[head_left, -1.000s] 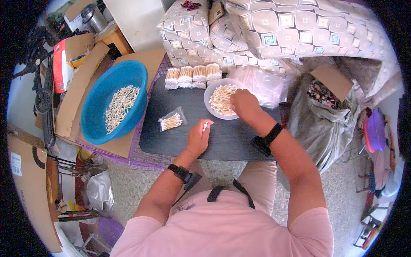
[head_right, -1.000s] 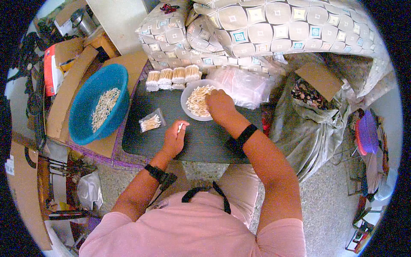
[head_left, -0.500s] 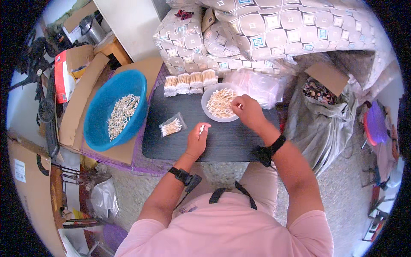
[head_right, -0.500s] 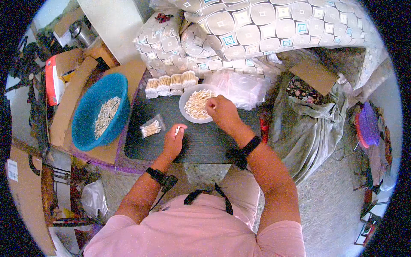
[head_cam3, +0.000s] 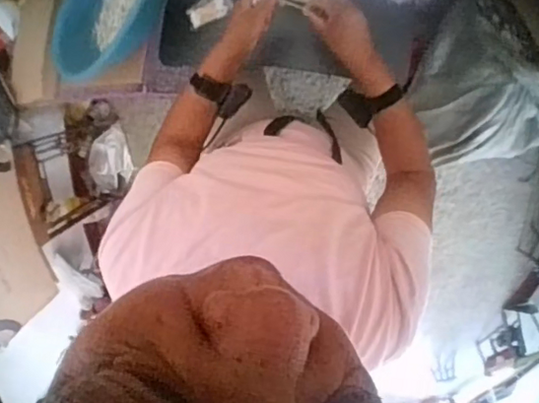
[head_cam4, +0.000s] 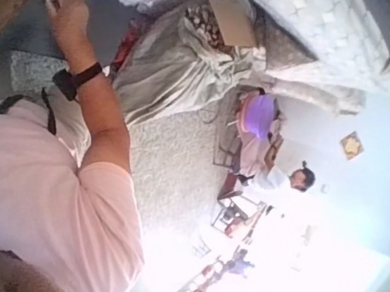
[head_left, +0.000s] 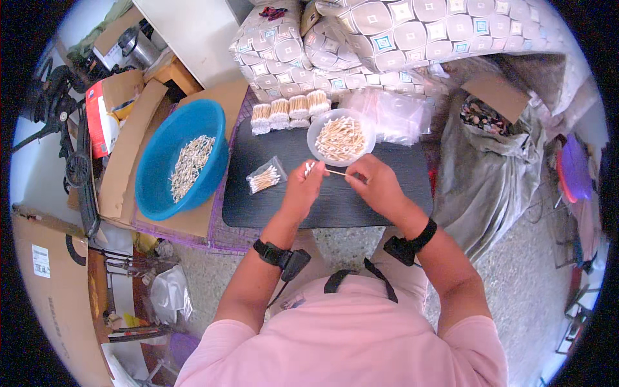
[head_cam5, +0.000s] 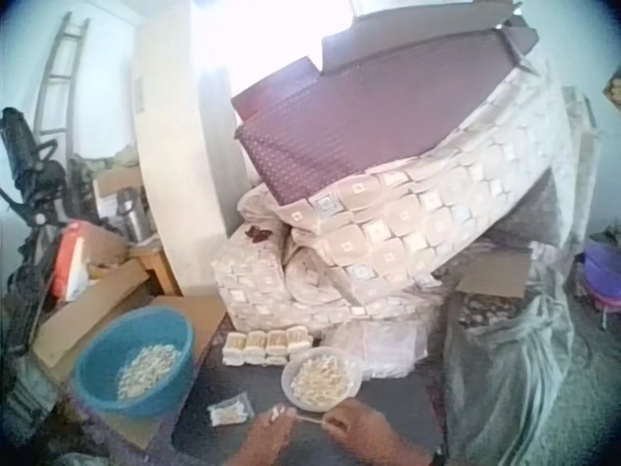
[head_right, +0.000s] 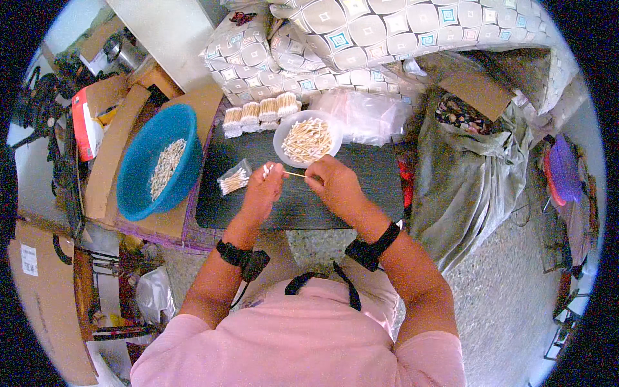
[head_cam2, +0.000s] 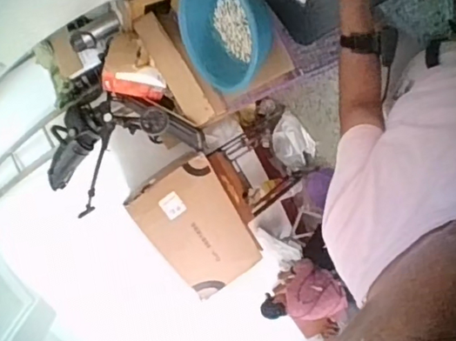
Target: The person is sorting and packing cotton swabs into small plastic bags.
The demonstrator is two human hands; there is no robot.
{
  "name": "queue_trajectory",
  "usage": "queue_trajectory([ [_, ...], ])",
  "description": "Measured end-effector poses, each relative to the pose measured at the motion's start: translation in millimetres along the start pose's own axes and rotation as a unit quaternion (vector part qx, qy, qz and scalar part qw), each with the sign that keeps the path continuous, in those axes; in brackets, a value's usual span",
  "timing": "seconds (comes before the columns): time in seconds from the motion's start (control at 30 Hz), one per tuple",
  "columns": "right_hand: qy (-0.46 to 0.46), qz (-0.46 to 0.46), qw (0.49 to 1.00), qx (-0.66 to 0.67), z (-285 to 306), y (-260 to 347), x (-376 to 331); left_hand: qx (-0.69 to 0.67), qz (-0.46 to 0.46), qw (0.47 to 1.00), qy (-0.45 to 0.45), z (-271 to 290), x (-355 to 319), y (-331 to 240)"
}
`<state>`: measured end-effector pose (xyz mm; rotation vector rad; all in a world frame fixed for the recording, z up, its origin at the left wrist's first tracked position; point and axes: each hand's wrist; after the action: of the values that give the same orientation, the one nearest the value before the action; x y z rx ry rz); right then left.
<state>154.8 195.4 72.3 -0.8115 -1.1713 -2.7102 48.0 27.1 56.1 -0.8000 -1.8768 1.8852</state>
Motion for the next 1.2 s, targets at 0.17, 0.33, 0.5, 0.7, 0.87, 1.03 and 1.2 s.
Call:
queue_trajectory([
  [0.17,-0.043,-0.015,0.996,0.079,3,2,-4,-0.008,0.031,0.999,-0.011,-7,-12,-7],
  [0.33,-0.061,-0.138,0.94,0.304,-2,16,-8,-0.079,0.029,0.995,0.044,-18,-28,-12],
  [0.5,-0.05,-0.119,0.924,0.361,-9,23,-13,-0.076,0.029,0.993,0.084,-26,-34,-8],
  [0.7,-0.047,-0.131,0.93,0.339,-8,24,-19,-0.095,0.02,0.993,0.067,-28,-38,-10],
  [0.87,0.003,-0.163,0.932,0.323,-5,29,-24,-0.115,0.031,0.991,0.054,-27,-39,-24],
  [1.03,0.001,-0.18,0.913,0.367,-11,31,-29,-0.11,0.017,0.989,0.1,-28,-34,-23],
  [1.2,0.006,-0.209,0.91,0.359,-11,33,-31,-0.13,0.037,0.986,0.096,-31,-36,-22],
])
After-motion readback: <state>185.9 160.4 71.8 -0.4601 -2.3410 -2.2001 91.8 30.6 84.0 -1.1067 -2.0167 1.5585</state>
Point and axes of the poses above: each hand's wrist, its own x-axis towards the middle knuckle, its own z-axis out of the back of the hand, y = z × x, and after that the axes turned 6 degrees about z, right-handed
